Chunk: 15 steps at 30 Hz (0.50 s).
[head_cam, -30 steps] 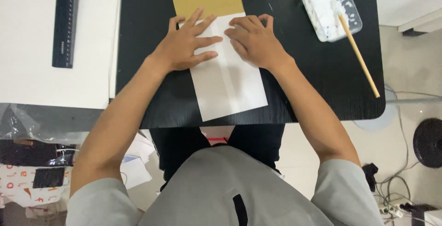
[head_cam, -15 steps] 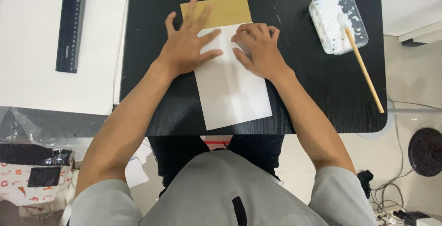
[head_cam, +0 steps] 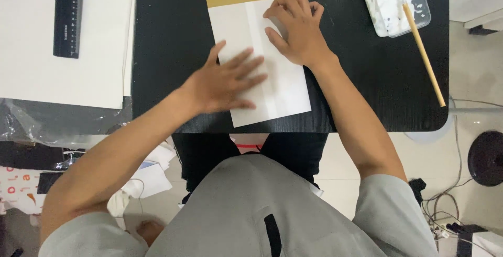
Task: The person aligns a white sheet of paper over a brown cardboard box, then uses a brush to apply white glue to the paper's edge. They fold the glued edge over the box and press it down to adhere it.
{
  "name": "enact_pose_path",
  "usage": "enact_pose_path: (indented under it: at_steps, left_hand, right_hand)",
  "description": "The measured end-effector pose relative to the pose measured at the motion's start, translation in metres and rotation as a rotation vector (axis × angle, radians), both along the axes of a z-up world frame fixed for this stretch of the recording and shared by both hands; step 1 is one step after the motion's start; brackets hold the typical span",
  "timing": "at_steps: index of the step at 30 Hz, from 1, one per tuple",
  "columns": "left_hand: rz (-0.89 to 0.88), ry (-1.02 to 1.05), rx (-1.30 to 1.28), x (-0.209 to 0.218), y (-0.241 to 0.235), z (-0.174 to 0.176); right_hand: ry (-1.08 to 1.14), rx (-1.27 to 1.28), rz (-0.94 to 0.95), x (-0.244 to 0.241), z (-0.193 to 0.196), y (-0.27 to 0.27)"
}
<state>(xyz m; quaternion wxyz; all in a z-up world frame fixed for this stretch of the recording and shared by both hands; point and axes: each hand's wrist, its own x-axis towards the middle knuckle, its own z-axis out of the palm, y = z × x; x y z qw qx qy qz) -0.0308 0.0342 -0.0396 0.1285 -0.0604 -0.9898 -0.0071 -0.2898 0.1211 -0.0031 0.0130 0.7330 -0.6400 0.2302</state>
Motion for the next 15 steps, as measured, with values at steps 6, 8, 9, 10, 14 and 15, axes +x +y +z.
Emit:
enact_pose_path:
  at_steps: [6, 8, 9, 10, 14, 15]
  left_hand:
    - [-0.2, 0.053, 0.242, 0.027, 0.049, 0.013]
    - [-0.276, 0.136, 0.406, 0.023, 0.053, 0.02]
    - [-0.271, 0.175, 0.382, 0.02, 0.047, 0.022]
    - [-0.266, 0.213, 0.358, 0.016, 0.041, 0.024]
    - [0.036, 0.381, -0.456, 0.0, 0.007, 0.033]
    - [0.024, 0.316, -0.157, 0.001, 0.001, 0.027]
  right_hand:
    - [0.022, -0.018, 0.005, -0.001, -0.003, 0.003]
    - [0.033, -0.019, 0.01, 0.0, -0.004, 0.003]
    - [0.033, -0.035, 0.006, 0.001, -0.004, 0.004]
    - [0.033, -0.051, 0.0, 0.001, -0.004, 0.004]
    - [0.059, -0.052, -0.001, -0.001, -0.009, 0.006]
    - [0.05, -0.06, 0.006, 0.0, -0.01, 0.006]
